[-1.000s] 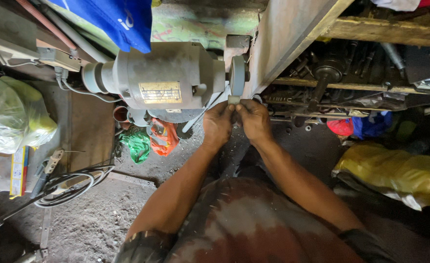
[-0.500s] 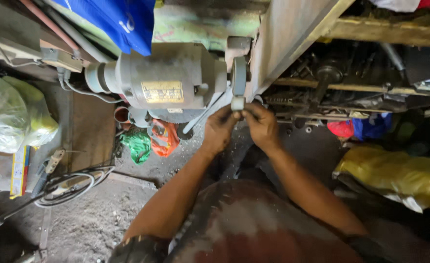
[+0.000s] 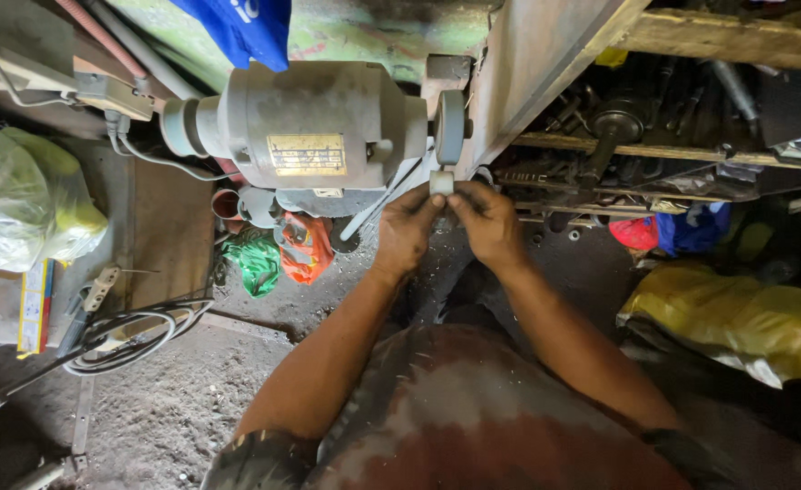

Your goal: The person uses a bench grinder to smooth the edges of a small white plastic component, rotating it against the grinding wheel and then checking the finish.

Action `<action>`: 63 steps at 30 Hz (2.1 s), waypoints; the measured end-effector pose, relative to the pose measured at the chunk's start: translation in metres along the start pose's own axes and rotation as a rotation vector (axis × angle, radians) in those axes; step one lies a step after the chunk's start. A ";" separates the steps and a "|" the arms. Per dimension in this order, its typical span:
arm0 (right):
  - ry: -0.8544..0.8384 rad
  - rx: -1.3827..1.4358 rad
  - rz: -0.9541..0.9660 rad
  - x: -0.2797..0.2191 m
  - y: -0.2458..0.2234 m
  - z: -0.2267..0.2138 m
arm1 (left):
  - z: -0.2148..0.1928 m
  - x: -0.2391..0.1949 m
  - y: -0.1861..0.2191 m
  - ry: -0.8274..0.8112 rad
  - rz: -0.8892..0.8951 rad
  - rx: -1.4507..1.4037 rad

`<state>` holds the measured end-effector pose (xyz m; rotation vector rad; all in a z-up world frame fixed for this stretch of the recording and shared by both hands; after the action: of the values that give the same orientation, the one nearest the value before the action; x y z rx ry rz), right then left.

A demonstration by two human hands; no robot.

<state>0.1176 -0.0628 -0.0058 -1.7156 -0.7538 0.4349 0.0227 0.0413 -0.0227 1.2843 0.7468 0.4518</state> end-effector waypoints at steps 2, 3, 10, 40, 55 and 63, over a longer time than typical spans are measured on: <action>0.019 0.025 0.098 0.003 0.000 0.005 | 0.001 0.007 -0.009 -0.016 -0.021 0.071; 0.033 0.051 0.190 0.006 0.003 0.008 | 0.000 0.011 -0.014 -0.025 -0.039 0.141; 0.116 0.078 0.390 0.013 0.030 0.015 | 0.004 0.023 -0.028 0.019 -0.211 0.161; 0.236 0.176 0.481 0.014 0.046 0.023 | -0.002 0.046 -0.049 0.099 -0.256 0.396; 0.195 0.099 0.502 0.015 0.064 0.024 | -0.003 0.047 -0.050 0.090 -0.215 0.363; 0.242 0.180 0.477 0.008 0.059 0.019 | 0.005 0.022 -0.007 0.082 -0.203 0.325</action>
<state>0.1264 -0.0515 -0.0665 -1.7314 -0.1202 0.5866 0.0404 0.0510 -0.0345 1.4792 1.0403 0.2239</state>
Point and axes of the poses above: each hand's wrist, its own x-axis towards the middle knuckle, its own z-axis out of the palm, y = z × x, the point moved 7 cm from there along x, towards the middle knuckle
